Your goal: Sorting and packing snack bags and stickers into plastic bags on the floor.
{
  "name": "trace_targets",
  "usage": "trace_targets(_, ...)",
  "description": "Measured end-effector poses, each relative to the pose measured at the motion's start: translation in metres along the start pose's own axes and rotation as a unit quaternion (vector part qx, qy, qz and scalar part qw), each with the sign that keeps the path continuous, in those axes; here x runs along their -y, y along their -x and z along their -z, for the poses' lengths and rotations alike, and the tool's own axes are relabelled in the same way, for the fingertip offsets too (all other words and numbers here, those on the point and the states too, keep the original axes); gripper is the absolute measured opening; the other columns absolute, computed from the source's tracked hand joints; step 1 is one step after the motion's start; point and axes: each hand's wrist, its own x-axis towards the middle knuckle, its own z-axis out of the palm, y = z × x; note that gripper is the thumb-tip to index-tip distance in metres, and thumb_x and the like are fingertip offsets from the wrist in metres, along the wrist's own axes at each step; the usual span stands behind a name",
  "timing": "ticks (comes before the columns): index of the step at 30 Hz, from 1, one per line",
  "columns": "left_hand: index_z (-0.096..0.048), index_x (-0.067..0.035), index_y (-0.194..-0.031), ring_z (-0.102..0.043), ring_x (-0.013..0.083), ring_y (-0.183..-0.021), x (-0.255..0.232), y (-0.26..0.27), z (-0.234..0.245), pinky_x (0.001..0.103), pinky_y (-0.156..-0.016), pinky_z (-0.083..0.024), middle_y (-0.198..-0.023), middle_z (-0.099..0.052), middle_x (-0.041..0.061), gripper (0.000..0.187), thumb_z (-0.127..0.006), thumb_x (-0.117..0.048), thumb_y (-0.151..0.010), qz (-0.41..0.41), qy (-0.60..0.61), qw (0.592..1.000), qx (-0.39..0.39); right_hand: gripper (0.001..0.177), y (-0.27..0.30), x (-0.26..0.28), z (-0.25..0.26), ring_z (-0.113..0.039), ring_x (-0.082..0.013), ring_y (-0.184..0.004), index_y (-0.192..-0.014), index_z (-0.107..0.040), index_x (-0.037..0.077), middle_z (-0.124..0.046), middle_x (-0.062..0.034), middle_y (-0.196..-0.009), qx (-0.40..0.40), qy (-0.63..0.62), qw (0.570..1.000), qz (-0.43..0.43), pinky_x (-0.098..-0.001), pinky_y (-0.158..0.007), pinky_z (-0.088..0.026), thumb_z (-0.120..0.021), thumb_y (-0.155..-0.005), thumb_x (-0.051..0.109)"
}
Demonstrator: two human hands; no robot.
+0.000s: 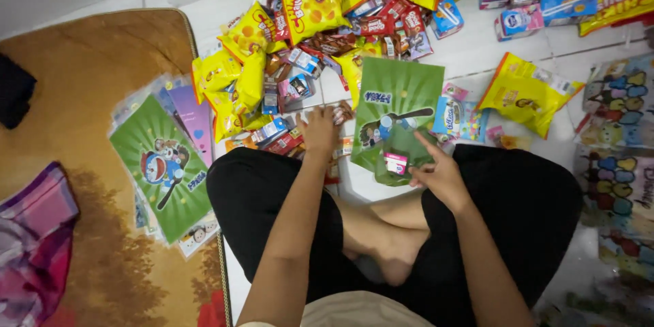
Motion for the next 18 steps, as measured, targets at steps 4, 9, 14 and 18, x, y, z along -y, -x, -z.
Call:
trace_targets(4, -0.057, -0.027, -0.130, -0.062, 0.0295, -0.115, -0.007, 0.014, 0.060, 0.056, -0.098, -0.048, -0.126, -0.053, 0.003, 0.063, -0.087, -0.036, -0.076, 0.068, 0.073, 0.995, 0.017, 0.085, -0.007, -0.019, 0.004, -0.071, -0.0256, -0.056, -0.158, -0.044, 0.019, -0.071, -0.0232, -0.065, 0.006, -0.012, 1.000, 0.007, -0.0296, -0.055, -0.062, -0.071, -0.081, -0.005)
trace_targets(9, -0.068, -0.024, -0.128, -0.072, 0.0388, -0.098, -0.047, 0.058, 0.184, 0.048, -0.085, -0.060, -0.108, -0.063, 0.009, 0.036, -0.074, -0.020, -0.093, -0.037, 0.371, 0.926, -0.054, 0.084, -0.013, -0.033, 0.006, -0.070, -0.0249, -0.053, -0.158, -0.044, 0.016, -0.070, -0.0224, -0.063, 0.010, -0.021, 1.000, 0.020, -0.0293, -0.051, -0.062, -0.071, -0.081, -0.005)
trace_targets(14, -0.069, -0.026, -0.113, -0.075, 0.0141, -0.096, -0.106, 0.091, 0.256, 0.029, -0.091, -0.057, -0.094, -0.078, -0.007, 0.021, -0.070, -0.026, -0.092, -0.288, 0.335, 0.893, -0.082, 0.083, -0.011, -0.030, 0.005, -0.069, -0.0253, -0.052, -0.158, -0.041, 0.013, -0.069, -0.0224, -0.062, 0.011, 0.010, 0.999, 0.041, -0.0300, -0.050, -0.062, -0.070, -0.083, -0.004)
trace_targets(18, -0.069, -0.032, -0.094, -0.064, 0.0116, -0.093, -0.125, 0.074, 0.195, 0.026, -0.076, -0.052, -0.084, -0.071, -0.012, 0.007, -0.067, -0.026, -0.091, -0.383, 0.046, 0.894, -0.228, 0.086, -0.019, -0.053, 0.007, -0.070, -0.0268, -0.052, -0.160, -0.040, 0.014, -0.070, -0.0236, -0.067, 0.012, -0.014, 0.999, 0.036, -0.0307, -0.050, -0.062, -0.071, -0.082, -0.007)
